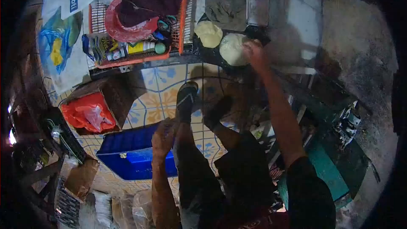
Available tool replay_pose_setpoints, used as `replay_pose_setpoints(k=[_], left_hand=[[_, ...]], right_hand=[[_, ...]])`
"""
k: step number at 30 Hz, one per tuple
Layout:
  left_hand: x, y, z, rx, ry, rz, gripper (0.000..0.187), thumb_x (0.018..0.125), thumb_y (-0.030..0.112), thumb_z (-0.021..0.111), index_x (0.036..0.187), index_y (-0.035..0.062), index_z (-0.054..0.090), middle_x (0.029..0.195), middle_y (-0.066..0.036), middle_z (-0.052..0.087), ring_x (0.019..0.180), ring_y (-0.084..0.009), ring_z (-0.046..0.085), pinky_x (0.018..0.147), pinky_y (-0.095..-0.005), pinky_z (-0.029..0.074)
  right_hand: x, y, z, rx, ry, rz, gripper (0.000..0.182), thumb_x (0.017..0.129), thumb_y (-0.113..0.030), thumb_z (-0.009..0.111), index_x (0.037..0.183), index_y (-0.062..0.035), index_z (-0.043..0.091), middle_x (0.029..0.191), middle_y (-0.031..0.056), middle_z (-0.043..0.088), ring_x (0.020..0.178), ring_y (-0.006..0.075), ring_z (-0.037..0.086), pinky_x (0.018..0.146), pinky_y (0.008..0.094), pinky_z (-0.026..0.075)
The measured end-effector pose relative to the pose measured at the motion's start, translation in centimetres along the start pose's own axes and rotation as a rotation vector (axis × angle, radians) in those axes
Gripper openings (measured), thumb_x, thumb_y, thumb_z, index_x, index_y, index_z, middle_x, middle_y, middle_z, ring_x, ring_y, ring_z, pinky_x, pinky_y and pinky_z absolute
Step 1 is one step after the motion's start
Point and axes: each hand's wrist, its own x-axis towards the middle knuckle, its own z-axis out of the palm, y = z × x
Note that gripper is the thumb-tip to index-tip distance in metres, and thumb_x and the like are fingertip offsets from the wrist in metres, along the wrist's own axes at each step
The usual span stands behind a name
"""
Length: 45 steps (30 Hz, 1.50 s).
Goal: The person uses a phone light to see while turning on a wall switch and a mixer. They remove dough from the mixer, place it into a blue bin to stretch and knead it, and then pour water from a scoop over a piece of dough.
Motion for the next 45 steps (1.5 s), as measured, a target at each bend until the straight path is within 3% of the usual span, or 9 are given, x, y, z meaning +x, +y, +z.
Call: replay_pose_setpoints(k=[9, 15, 18, 24, 28, 32, 36, 40, 45], left_hand=[[-0.1, -3.1, 0.8, -0.025, 0.082, 0.038, 0.030, 0.085, 0.023, 0.067, 0.112, 0.0100, 0.063, 0.103, -0.013, 0.067, 0.093, -0.0286, 0.067, 0.076, -0.0365, 0.051], [-0.5, -4.0, 0.8, 0.015, 0.116, 0.002, 0.036, 0.085, 0.024, 0.067, 0.116, 0.0068, 0.061, 0.108, -0.016, 0.066, 0.098, -0.0299, 0.065, 0.080, -0.0378, 0.051], [-0.5, -4.0, 0.8, 0.001, 0.102, 0.026, 0.038, 0.085, 0.023, 0.066, 0.118, 0.0066, 0.060, 0.108, -0.017, 0.065, 0.099, -0.0300, 0.065, 0.081, -0.0374, 0.051], [0.2, -3.4, 1.2, 0.023, 0.124, 0.010, 0.038, 0.085, 0.023, 0.067, 0.119, 0.0075, 0.060, 0.107, -0.015, 0.066, 0.097, -0.0299, 0.066, 0.080, -0.0370, 0.050], [0.4, -3.9, 1.3, -0.154, 0.061, -0.023, 0.038, 0.084, 0.024, 0.067, 0.119, 0.0095, 0.060, 0.106, -0.014, 0.067, 0.095, -0.0281, 0.066, 0.078, -0.0360, 0.051], [0.3, -5.5, 1.4, -0.128, 0.083, -0.093, 0.041, 0.085, 0.022, 0.067, 0.121, 0.0062, 0.058, 0.110, -0.015, 0.065, 0.098, -0.0252, 0.065, 0.080, -0.0348, 0.050], [-0.4, -6.2, 0.6, -0.117, 0.033, -0.139, 0.047, 0.087, 0.021, 0.065, 0.126, -0.0028, 0.053, 0.122, -0.018, 0.060, 0.108, -0.0225, 0.060, 0.089, -0.0337, 0.048], [-0.7, -7.2, 1.1, -0.065, 0.168, -0.101, 0.040, 0.083, 0.023, 0.068, 0.118, 0.0065, 0.060, 0.103, -0.017, 0.067, 0.095, -0.0281, 0.066, 0.078, -0.0362, 0.051], [-0.4, -5.4, 0.7, -0.112, 0.167, 0.015, 0.040, 0.083, 0.021, 0.068, 0.118, 0.0046, 0.060, 0.103, -0.017, 0.067, 0.096, -0.0280, 0.066, 0.079, -0.0362, 0.051]], right_hand=[[1.7, -2.8, 5.5, -0.297, -0.267, 0.281, 0.037, 0.078, -0.023, 0.067, 0.108, -0.0017, 0.060, 0.097, 0.0214, 0.064, 0.081, 0.0391, 0.062, 0.076, 0.0466, 0.049], [3.1, -1.2, -0.7, 0.788, -0.568, 0.615, 0.022, 0.078, -0.016, 0.063, 0.094, 0.0001, 0.064, 0.083, 0.0128, 0.066, 0.068, 0.0268, 0.062, 0.067, 0.0399, 0.048], [2.2, -1.0, -4.1, 0.928, -0.567, 0.743, 0.021, 0.080, -0.017, 0.065, 0.093, -0.0014, 0.064, 0.080, 0.0078, 0.064, 0.068, 0.0207, 0.060, 0.065, 0.0371, 0.047], [2.4, -0.9, -0.7, 0.025, -0.028, -0.079, 0.040, 0.078, -0.031, 0.072, 0.106, -0.0056, 0.061, 0.107, 0.0122, 0.063, 0.088, 0.0288, 0.063, 0.076, 0.0398, 0.050], [3.5, -5.9, 2.6, -0.351, -0.200, 0.033, 0.050, 0.074, -0.044, 0.071, 0.105, -0.0061, 0.061, 0.109, 0.0125, 0.061, 0.097, 0.0314, 0.063, 0.081, 0.0417, 0.052], [4.5, -6.1, 6.3, -0.603, -0.207, -0.085, 0.025, 0.078, -0.021, 0.063, 0.097, -0.0050, 0.063, 0.093, 0.0131, 0.065, 0.090, 0.0252, 0.065, 0.073, 0.0375, 0.053], [4.7, -5.1, 7.9, -0.548, -0.248, -0.047, 0.010, 0.075, -0.013, 0.061, 0.080, -0.0071, 0.067, 0.072, 0.0156, 0.065, 0.073, 0.0279, 0.067, 0.068, 0.0391, 0.054], [6.5, -6.3, 3.6, -0.117, -0.329, 0.311, 0.019, 0.077, -0.021, 0.060, 0.085, -0.0046, 0.066, 0.085, 0.0182, 0.066, 0.081, 0.0383, 0.064, 0.071, 0.0455, 0.050], [4.2, 3.4, 4.7, 0.107, -0.255, 0.352, 0.029, 0.081, -0.030, 0.061, 0.097, -0.0059, 0.065, 0.096, 0.0194, 0.066, 0.092, 0.0368, 0.062, 0.079, 0.0441, 0.049]])
